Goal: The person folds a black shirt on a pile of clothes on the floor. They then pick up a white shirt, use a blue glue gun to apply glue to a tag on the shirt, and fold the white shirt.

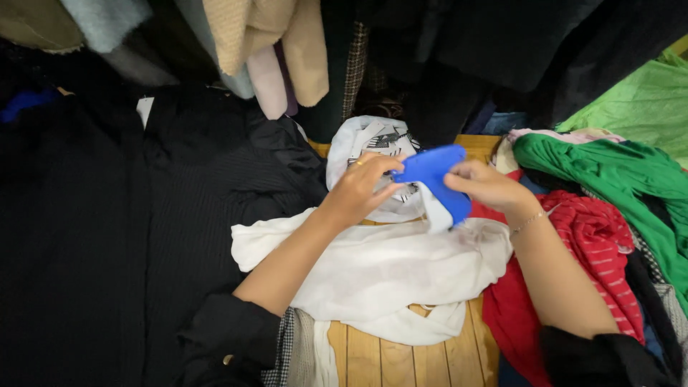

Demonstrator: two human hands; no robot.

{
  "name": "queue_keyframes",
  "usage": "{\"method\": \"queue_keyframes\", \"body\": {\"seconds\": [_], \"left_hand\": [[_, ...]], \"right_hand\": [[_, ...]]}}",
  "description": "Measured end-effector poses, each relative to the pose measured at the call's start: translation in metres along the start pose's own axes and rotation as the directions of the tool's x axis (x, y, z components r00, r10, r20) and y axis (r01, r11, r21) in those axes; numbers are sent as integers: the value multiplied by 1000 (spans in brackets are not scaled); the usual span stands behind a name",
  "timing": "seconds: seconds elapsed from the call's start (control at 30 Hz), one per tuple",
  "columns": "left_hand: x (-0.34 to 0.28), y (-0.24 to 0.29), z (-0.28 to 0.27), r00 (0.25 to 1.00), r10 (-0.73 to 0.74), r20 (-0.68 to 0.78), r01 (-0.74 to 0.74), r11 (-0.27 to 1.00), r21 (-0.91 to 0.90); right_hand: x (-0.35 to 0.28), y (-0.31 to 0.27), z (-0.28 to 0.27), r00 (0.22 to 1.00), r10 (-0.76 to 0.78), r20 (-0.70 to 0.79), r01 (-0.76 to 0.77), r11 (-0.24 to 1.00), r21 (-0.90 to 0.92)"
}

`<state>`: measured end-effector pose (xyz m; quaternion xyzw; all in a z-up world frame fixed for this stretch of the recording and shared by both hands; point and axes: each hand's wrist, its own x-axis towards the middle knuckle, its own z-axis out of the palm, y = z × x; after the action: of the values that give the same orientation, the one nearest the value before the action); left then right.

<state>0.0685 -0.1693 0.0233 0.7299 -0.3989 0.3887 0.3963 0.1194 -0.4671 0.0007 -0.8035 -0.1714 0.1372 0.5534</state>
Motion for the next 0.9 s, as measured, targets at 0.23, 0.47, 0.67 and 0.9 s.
{"method": "queue_keyframes", "body": {"seconds": [0.23, 0.47, 0.67, 0.9], "left_hand": [[-23, -19, 67, 982, -123, 145, 151, 968, -198], [-73, -67, 95, 874, -323, 363, 184, 911, 368], [-73, -66, 103, 781, -367, 505, 95, 869, 485], [-73, -65, 104, 754, -289, 590, -72, 856, 512]], "right_hand": [[-56, -94, 69, 941, 334, 49, -268, 652, 709], [-6, 34, 23, 918, 381, -111, -151, 595, 789], [8, 62, 9, 904, 403, -145, -102, 531, 841], [10, 58, 16, 902, 414, -127, -137, 552, 823]]}}
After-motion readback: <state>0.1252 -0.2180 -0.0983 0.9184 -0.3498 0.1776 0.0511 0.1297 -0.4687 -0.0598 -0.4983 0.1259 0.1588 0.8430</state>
